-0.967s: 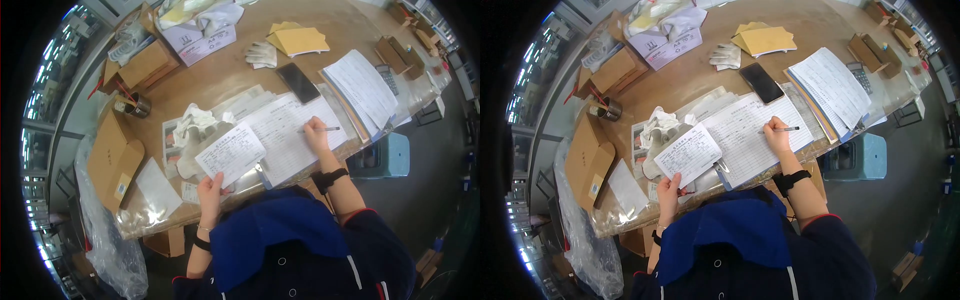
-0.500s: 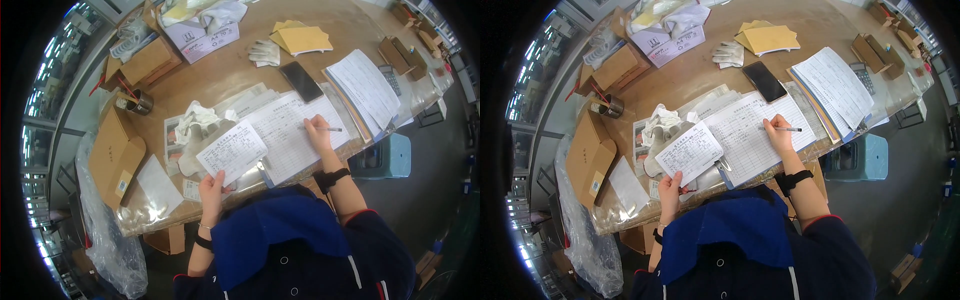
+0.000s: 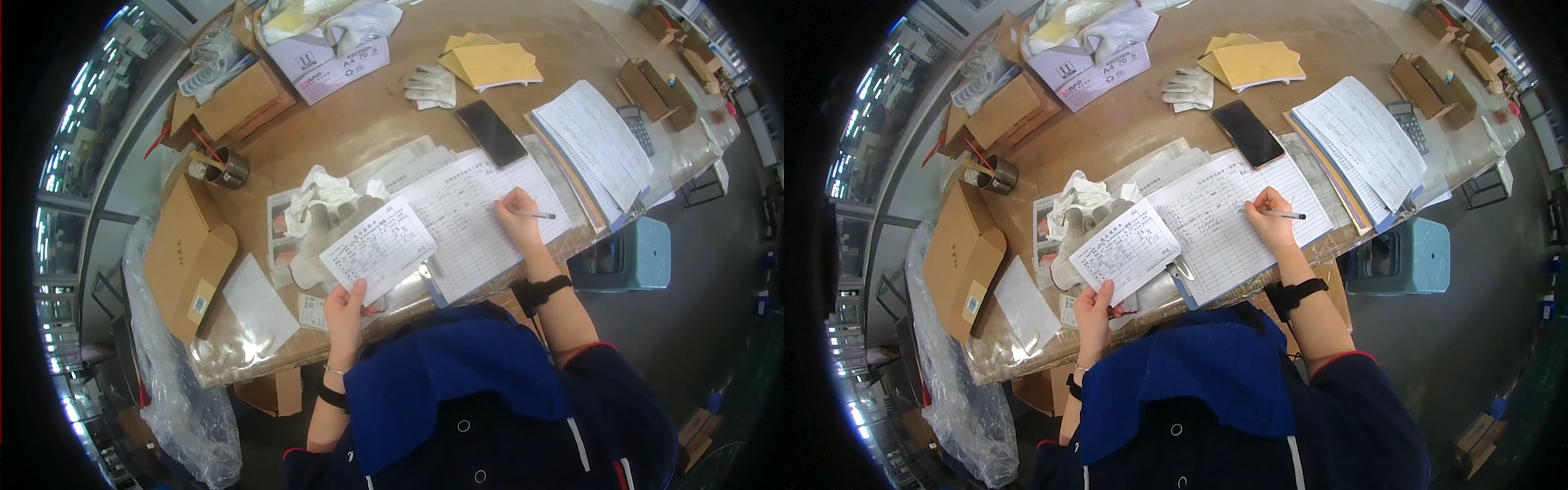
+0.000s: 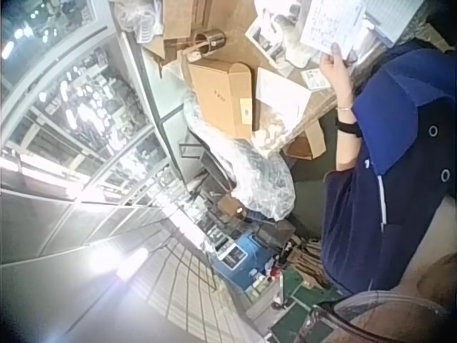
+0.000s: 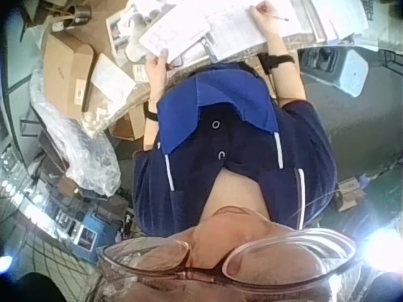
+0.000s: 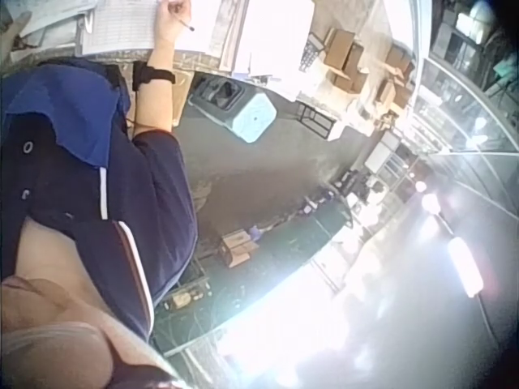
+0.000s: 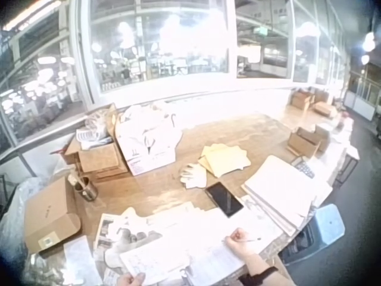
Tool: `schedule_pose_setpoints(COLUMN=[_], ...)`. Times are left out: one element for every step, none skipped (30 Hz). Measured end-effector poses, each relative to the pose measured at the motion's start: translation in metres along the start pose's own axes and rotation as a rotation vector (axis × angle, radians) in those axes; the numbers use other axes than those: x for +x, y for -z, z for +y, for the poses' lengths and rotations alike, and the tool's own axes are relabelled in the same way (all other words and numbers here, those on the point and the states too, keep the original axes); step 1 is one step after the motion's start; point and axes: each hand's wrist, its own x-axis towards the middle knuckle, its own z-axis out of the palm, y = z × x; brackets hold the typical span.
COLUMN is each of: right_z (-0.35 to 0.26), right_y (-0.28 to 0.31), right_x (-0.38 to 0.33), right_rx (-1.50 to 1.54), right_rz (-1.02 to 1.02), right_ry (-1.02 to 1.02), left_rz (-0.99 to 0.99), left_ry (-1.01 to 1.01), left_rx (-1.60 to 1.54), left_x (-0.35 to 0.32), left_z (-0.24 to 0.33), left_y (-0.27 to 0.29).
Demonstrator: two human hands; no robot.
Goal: Filling out paperwork and then pushing a cart of metal pistons across a factory floor.
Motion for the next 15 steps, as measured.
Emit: schedule_pose_setpoints(right_z=[0.0011, 0.0018, 0.0029, 0.0039, 0.004, 0.0042, 0.0044, 0.004, 0.0035, 0.003, 0.0019, 0.0006, -0.0009, -0.002, -0.0012], right_y=[0.0002, 0.0001, 0.0, -0.0002, -0.0005, -0.0006, -0.0006, -0.0001, 0.0002, 0.0005, 0.0, -0.0004, -0.0008, -0.0006, 0.0], right_x=[0.0002, 0.0004, 0.0006, 0.0008, 0.0011, 0.0013, 0.0012, 0.0009, 0.0007, 0.0006, 0.0005, 0.0002, -0.0003, -0.0005, -0.0002], right_rx=[0.003, 0.006, 0.007, -0.001, -0.009, -0.009, -0.012, -0.016, -0.016, -0.007, 0.001, 0.001, 0.006, 0.01, 0.01], right_rz=[0.001, 0.001, 0.001, 0.006, 0.01, 0.009, 0.011, 0.014, 0.016, 0.014, 0.011, 0.011, 0.01, 0.009, 0.01], right_ry=[0.007, 0.014, 0.014, 0.025, 0.036, 0.036, 0.027, 0.019, 0.021, 0.018, 0.013, 0.013, 0.0, -0.012, -0.012], left_rz=[0.005, 0.005, 0.004, 0.002, 0.003, 0.006, 0.009, 0.008, 0.008, 0.008, 0.007, 0.01, 0.013, 0.012, 0.025], left_ry=[-0.001, -0.001, 0.0, 0.001, 0.001, 0.004, 0.007, 0.005, 0.003, 0.0, 0.0, -0.001, -0.002, -0.002, -0.009], left_rx=[0.004, 0.004, 0.004, 0.004, 0.004, 0.004, 0.005, 0.005, 0.002, -0.002, -0.002, -0.002, -0.003, -0.003, 0.006], left_x=[-0.0002, -0.0003, -0.0002, -0.0002, -0.0001, -0.0001, -0.0001, -0.0003, -0.0004, -0.0004, -0.0002, 0.0, 0.0002, 0.0002, 0.0], left_z=[0.0004, 0.0007, 0.001, 0.0011, 0.0011, 0.0009, 0.0007, 0.0005, 0.0002, 0.0, -0.0001, -0.0001, -0.0002, -0.0001, 0.0001], left_y=[-0.0004, -0.0005, -0.0006, -0.0007, -0.0006, -0.0004, -0.0003, -0.0003, -0.0003, -0.0004, -0.0004, -0.0003, -0.0004, -0.001, -0.0018])
